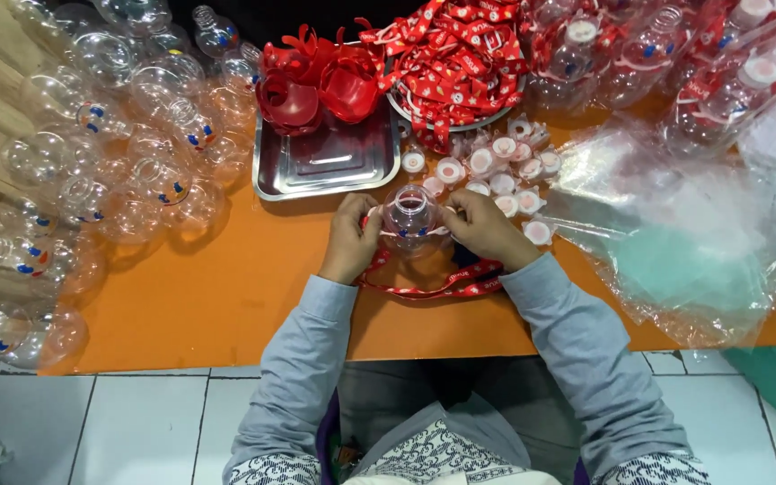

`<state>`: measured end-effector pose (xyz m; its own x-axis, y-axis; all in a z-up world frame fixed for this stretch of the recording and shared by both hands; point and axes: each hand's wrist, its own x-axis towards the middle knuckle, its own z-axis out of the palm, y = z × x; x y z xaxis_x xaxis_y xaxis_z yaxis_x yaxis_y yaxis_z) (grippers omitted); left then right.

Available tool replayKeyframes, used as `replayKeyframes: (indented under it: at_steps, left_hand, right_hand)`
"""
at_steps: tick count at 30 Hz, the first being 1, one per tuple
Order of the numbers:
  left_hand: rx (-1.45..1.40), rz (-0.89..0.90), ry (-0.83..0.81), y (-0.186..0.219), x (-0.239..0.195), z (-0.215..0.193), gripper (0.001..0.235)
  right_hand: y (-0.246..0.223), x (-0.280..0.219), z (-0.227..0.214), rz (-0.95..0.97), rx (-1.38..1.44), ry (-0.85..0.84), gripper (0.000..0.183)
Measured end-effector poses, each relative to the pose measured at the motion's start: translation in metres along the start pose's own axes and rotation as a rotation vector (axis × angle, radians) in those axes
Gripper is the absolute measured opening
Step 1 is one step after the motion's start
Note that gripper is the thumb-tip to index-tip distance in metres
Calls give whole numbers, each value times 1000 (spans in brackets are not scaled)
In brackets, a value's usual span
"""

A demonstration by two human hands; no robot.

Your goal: Attaching red ribbons to plastic bottles and cleaning them with a cloth.

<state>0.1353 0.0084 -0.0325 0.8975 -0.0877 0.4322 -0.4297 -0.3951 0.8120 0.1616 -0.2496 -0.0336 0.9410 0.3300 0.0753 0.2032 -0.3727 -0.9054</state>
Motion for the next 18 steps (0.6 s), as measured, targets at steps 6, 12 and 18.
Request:
replayKeyframes:
  at_steps: [6, 12, 18]
  left_hand:
    - [-3, 75, 6, 2, 2, 1, 23]
    - [-11, 82, 28, 2, -3, 8, 30]
    - [-85, 61, -7, 7, -8, 5, 42]
  right_hand:
    - [-6, -8, 9, 64, 169, -21, 30]
    - [-9, -14, 24, 93, 374, 94, 40]
    - [-16, -20, 27, 61, 516, 145, 52]
